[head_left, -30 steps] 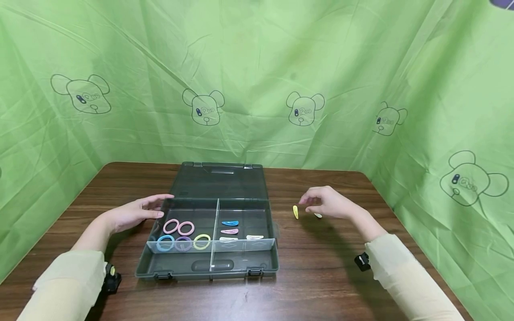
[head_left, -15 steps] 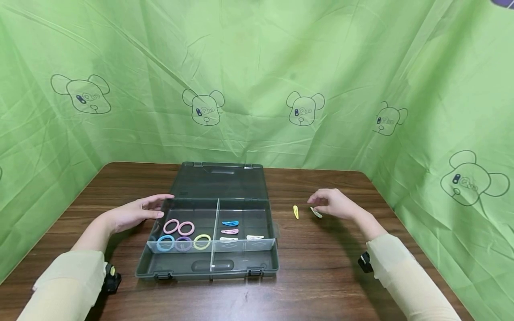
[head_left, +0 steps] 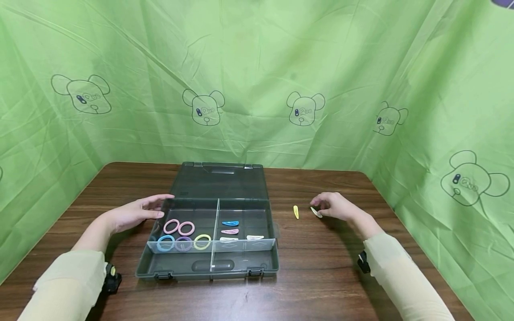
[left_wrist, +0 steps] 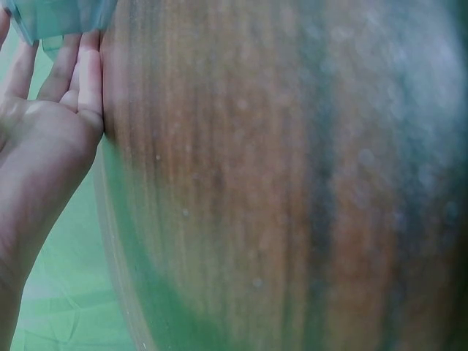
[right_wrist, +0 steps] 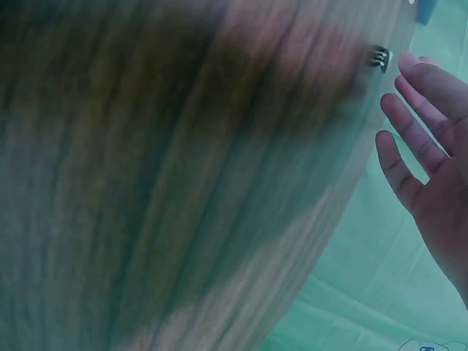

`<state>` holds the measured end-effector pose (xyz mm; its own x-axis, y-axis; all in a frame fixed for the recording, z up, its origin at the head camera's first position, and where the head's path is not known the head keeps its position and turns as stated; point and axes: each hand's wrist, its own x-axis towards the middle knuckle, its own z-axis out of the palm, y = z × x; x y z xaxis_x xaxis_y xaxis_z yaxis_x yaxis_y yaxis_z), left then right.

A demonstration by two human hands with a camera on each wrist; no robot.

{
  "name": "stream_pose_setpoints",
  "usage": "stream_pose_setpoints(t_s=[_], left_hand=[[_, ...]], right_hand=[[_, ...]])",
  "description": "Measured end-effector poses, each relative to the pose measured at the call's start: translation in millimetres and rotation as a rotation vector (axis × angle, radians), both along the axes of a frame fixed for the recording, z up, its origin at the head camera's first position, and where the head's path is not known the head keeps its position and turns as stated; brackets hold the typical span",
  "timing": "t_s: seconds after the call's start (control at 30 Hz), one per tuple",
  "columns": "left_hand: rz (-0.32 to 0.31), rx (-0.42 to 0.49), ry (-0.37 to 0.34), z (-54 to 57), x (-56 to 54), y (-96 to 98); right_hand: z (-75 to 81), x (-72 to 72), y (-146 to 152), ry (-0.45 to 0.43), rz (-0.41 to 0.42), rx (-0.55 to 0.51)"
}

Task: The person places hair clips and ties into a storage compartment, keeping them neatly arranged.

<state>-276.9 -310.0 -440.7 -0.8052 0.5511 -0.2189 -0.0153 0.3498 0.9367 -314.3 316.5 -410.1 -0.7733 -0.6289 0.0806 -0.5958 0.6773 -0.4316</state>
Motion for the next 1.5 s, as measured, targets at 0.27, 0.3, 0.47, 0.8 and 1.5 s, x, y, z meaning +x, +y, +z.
stream_pose_setpoints(t_s=[0.27, 0.3, 0.47, 0.8, 1.5], left_hand=[[-0.001, -0.001, 0.002, -1.1, -0.6, -0.4], [-0.001, -0.002, 0.003, -1.1, -0.7, -0.4], [0.002, -0.001, 0.002, -0.7, -0.6, -0.2], [0.008, -0.006, 0.005, 0.1, 0.1, 0.4], [0.01, -0.019, 0.006, 0.5, 0.7, 0.2]], right_hand=[[-9.7, -5.0, 3.5, 0.009, 0.005, 0.026], [-9.8, -5.0, 3.5, 0.01, 0.006, 0.024], [-11.2, -5.7, 2.6, 0.022, 0.0, 0.037], [-11.8, -6.2, 1.0, -0.002, -0.028, 0.037], [-13.2, -2.7, 0.8, -0.057, -0.046, -0.036]])
